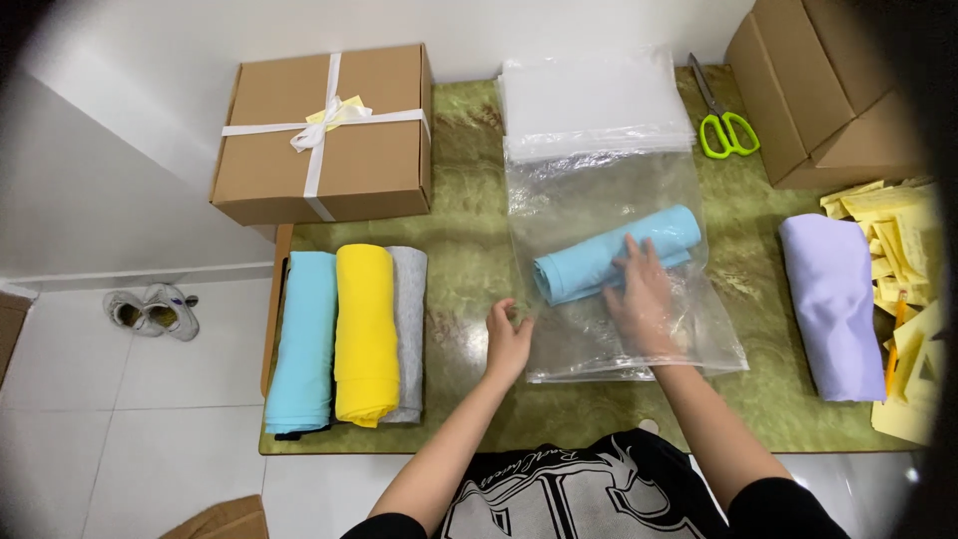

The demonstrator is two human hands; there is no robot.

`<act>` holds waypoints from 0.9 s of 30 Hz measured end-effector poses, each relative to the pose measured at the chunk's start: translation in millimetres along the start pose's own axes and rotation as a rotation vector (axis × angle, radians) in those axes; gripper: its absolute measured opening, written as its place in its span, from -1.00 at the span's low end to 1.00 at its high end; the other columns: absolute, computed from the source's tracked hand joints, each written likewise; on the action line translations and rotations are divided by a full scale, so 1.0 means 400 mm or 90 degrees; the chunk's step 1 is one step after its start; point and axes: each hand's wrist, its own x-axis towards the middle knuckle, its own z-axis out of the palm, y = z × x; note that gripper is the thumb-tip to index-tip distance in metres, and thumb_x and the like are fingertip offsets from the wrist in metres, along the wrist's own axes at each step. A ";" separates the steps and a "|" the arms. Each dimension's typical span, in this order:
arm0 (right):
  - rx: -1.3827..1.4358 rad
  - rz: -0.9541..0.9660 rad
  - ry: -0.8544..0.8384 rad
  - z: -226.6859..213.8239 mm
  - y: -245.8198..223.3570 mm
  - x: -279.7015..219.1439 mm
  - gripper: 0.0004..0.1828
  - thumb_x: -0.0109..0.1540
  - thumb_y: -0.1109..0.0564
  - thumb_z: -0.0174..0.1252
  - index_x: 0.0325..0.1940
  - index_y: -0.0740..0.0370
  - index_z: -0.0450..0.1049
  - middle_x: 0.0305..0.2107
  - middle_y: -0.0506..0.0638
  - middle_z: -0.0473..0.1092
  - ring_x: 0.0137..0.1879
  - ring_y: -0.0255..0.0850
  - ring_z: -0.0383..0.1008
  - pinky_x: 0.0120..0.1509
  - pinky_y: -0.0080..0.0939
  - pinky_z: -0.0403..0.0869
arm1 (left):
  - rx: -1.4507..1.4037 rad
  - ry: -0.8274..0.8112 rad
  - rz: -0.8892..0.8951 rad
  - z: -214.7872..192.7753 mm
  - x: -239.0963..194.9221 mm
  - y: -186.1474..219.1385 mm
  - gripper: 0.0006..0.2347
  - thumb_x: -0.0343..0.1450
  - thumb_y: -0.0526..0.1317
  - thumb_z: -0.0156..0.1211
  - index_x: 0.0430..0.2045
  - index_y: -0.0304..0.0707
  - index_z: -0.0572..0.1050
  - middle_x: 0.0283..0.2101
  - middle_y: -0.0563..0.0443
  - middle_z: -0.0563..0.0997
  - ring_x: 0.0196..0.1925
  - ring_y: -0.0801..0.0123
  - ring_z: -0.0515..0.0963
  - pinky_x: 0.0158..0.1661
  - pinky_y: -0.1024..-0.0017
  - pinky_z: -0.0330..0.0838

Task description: The person writes on a note with a pencil, attaches it to a tied box, then rolls a fabric item into a plastic bag and places it inside a cardboard box taken from a stack.

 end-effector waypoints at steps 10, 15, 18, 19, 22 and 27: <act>-0.173 -0.014 -0.155 0.005 0.076 0.025 -0.10 0.12 -0.15 0.42 0.54 -0.24 0.28 0.15 -0.10 0.44 0.38 -0.01 0.38 0.39 0.05 0.47 | 0.062 -0.010 -0.030 0.038 0.032 -0.007 -0.50 0.54 0.10 0.16 0.21 -0.35 0.43 0.05 -0.28 0.63 0.22 -0.10 0.59 0.18 0.05 0.48; -0.118 0.078 -0.162 0.044 0.093 -0.109 -0.48 0.28 0.00 0.22 0.35 -0.29 0.49 0.29 -0.07 0.20 0.43 0.11 0.29 0.36 0.24 0.49 | 0.097 0.028 -0.014 0.073 0.034 -0.065 -0.60 0.53 0.03 0.19 0.07 -0.33 0.55 -0.08 -0.20 0.57 0.16 -0.08 0.59 0.19 0.04 0.43; -0.148 -0.122 0.005 0.033 0.090 -0.114 -0.59 0.11 0.18 0.28 0.06 0.02 0.56 0.46 0.09 0.21 0.56 0.23 0.24 0.23 0.20 0.63 | 0.084 0.031 -0.004 0.069 0.020 -0.040 -0.70 0.53 -0.06 0.17 -0.01 -0.29 0.60 -0.10 -0.26 0.60 0.13 -0.17 0.60 0.16 0.02 0.46; -0.149 -0.118 0.003 0.041 0.098 -0.126 -0.59 0.11 0.18 0.28 0.06 0.02 0.56 0.46 0.09 0.21 0.56 0.23 0.24 0.23 0.20 0.63 | 0.085 0.027 -0.005 0.065 0.017 -0.038 -0.70 0.53 -0.06 0.17 -0.01 -0.29 0.60 -0.10 -0.26 0.60 0.13 -0.17 0.60 0.16 0.02 0.46; -0.143 -0.119 -0.019 0.053 0.127 -0.144 -0.64 0.13 0.17 0.24 0.02 0.07 0.52 0.53 -0.04 0.19 0.61 0.17 0.19 0.27 0.18 0.61 | 0.068 0.035 -0.011 0.057 -0.008 0.018 -0.75 0.55 -0.11 0.15 -0.07 -0.30 0.61 -0.13 -0.27 0.62 0.08 -0.16 0.64 0.10 0.06 0.50; -0.148 -0.018 -0.199 0.042 0.105 -0.158 -0.55 0.20 -0.01 0.32 0.18 -0.08 0.49 0.67 -0.27 -0.16 0.70 0.09 -0.04 0.42 0.48 0.46 | 0.024 0.033 -0.093 0.037 -0.049 0.075 -0.84 0.63 -0.16 -0.12 -0.09 -0.11 0.44 -0.37 -0.08 0.62 -0.62 0.26 0.69 -0.48 0.42 0.59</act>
